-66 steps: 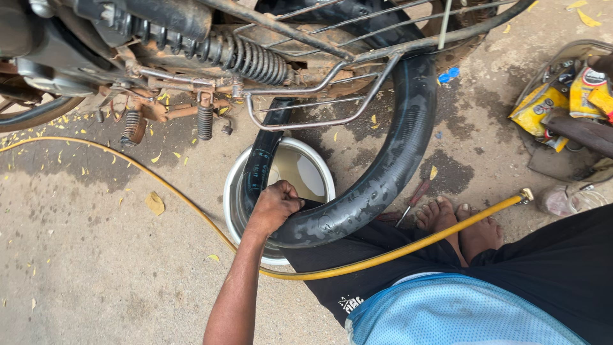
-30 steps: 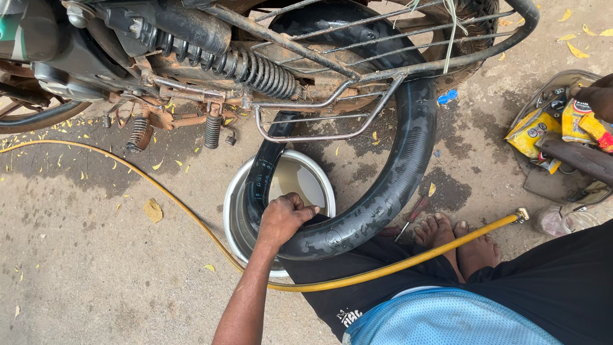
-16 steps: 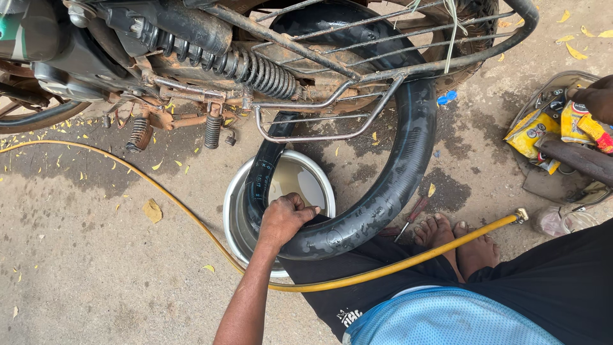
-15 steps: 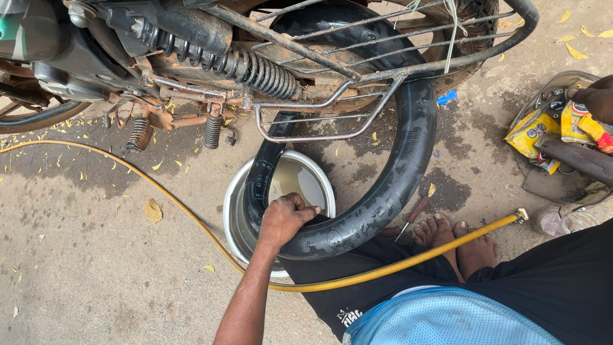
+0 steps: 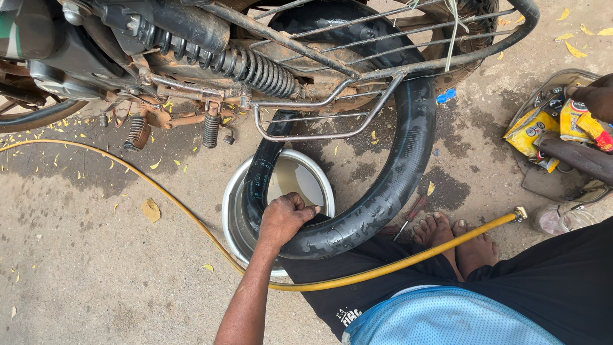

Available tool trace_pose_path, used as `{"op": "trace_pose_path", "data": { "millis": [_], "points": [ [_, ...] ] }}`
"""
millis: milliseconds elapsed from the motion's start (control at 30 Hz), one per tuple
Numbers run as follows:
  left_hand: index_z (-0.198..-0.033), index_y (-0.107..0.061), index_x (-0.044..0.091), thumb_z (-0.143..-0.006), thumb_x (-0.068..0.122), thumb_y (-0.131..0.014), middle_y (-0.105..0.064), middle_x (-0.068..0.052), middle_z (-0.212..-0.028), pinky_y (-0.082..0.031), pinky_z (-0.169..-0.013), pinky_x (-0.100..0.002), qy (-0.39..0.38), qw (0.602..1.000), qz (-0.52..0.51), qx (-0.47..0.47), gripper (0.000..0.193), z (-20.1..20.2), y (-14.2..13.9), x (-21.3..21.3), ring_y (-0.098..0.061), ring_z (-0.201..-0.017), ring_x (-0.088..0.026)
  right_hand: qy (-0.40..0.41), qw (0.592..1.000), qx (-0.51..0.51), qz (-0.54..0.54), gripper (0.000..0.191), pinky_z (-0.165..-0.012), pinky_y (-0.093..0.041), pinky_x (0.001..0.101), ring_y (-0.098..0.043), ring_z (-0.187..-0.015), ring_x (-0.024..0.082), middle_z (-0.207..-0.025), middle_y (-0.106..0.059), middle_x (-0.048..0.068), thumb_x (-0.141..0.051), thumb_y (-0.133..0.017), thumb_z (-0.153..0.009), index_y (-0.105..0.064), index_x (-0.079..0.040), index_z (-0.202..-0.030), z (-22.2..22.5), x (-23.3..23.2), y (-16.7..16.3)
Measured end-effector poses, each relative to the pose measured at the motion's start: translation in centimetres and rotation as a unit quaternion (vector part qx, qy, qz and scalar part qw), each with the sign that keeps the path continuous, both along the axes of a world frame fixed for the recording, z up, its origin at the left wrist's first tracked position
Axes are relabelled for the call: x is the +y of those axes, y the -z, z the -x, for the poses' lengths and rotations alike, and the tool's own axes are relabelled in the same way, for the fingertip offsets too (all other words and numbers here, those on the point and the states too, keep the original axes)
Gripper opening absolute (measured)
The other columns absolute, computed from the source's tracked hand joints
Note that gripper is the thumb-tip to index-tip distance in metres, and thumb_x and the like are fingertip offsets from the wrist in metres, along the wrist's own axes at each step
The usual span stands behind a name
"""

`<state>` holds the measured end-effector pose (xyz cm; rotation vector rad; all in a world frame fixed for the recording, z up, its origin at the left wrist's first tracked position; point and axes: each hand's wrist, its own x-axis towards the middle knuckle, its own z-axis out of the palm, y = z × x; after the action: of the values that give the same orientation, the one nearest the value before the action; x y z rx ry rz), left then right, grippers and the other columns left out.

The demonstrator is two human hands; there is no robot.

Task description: The person scrubs the surface of a motorcycle inner tube with a metal tool to prepare it for a patch. They then apply glue from a tube onto the prepared area of the inner tube.

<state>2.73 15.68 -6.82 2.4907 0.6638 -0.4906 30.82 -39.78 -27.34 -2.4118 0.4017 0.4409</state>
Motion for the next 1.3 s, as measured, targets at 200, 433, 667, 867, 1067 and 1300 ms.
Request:
{"op": "trace_pose_path", "data": {
  "millis": [200,433,667,867,1067,1300],
  "points": [
    [-0.073,-0.07,0.011,-0.08,0.043,-0.082,-0.065,-0.005,-0.055,-0.054,-0.054,-0.034,-0.011,1.0,0.002,-0.006,0.035,0.0,-0.7,-0.6,-0.064,-0.051,-0.014,-0.004,1.0,-0.005,-0.003,0.049,-0.066,-0.056,0.0431,-0.068,-0.077,0.026,-0.099,-0.072,0.025,-0.031,-0.076,-0.106,-0.069,0.017,-0.104,-2.0,0.5,-1.4],
    [-0.072,-0.07,0.008,-0.083,0.043,-0.077,-0.064,-0.01,-0.056,-0.053,-0.061,-0.039,-0.008,1.0,-0.001,-0.011,0.038,0.0,-1.6,-1.1,-0.065,-0.055,-0.022,-0.007,0.997,-0.026,-0.07,0.049,-0.065,-0.056,0.0424,-0.068,-0.075,0.025,-0.098,-0.072,0.025,-0.03,-0.076,-0.107,-0.068,0.018,-0.103,-4.0,0.6,-2.7],
    [-0.08,-0.072,0.007,-0.084,0.048,-0.073,-0.07,-0.014,-0.068,-0.055,-0.07,-0.043,0.015,0.999,-0.019,-0.028,0.041,0.4,-0.9,-0.7,-0.071,-0.068,-0.028,-0.019,0.998,-0.059,-0.018,0.044,-0.069,-0.054,0.0413,-0.069,-0.079,0.03,-0.095,-0.073,0.027,-0.031,-0.081,-0.1,-0.073,0.012,-0.102,-3.7,-0.6,-4.7],
    [-0.09,-0.077,0.011,-0.084,0.048,-0.069,-0.072,-0.017,-0.073,-0.053,-0.073,-0.045,-0.007,1.0,0.014,0.001,0.038,0.6,-0.4,-1.1,-0.071,-0.071,-0.032,-0.011,0.991,-0.094,0.09,0.04,-0.088,-0.052,0.0484,-0.07,-0.097,0.039,-0.105,-0.072,0.027,-0.036,-0.079,-0.096,-0.077,0.001,-0.111,-2.2,-3.0,-7.3],
    [-0.079,-0.073,0.004,-0.086,0.047,-0.072,-0.069,-0.017,-0.065,-0.053,-0.069,-0.042,-0.013,0.999,-0.031,0.027,0.043,0.2,0.1,-1.7,-0.069,-0.065,-0.031,0.063,0.983,-0.151,0.08,0.045,-0.086,-0.053,0.0467,-0.071,-0.097,0.037,-0.105,-0.072,0.027,-0.04,-0.078,-0.1,-0.073,0.003,-0.113,-1.0,-4.2,-8.5],
    [-0.076,-0.072,0.005,-0.087,0.048,-0.073,-0.068,-0.015,-0.063,-0.053,-0.069,-0.042,0.002,0.999,-0.043,0.028,0.044,0.5,0.7,-1.5,-0.068,-0.064,-0.029,0.109,0.983,-0.124,0.079,0.046,-0.086,-0.053,0.0437,-0.071,-0.097,0.037,-0.105,-0.072,0.027,-0.037,-0.08,-0.095,-0.073,0.006,-0.108,-1.3,-5.6,-7.8]
  ]
}}
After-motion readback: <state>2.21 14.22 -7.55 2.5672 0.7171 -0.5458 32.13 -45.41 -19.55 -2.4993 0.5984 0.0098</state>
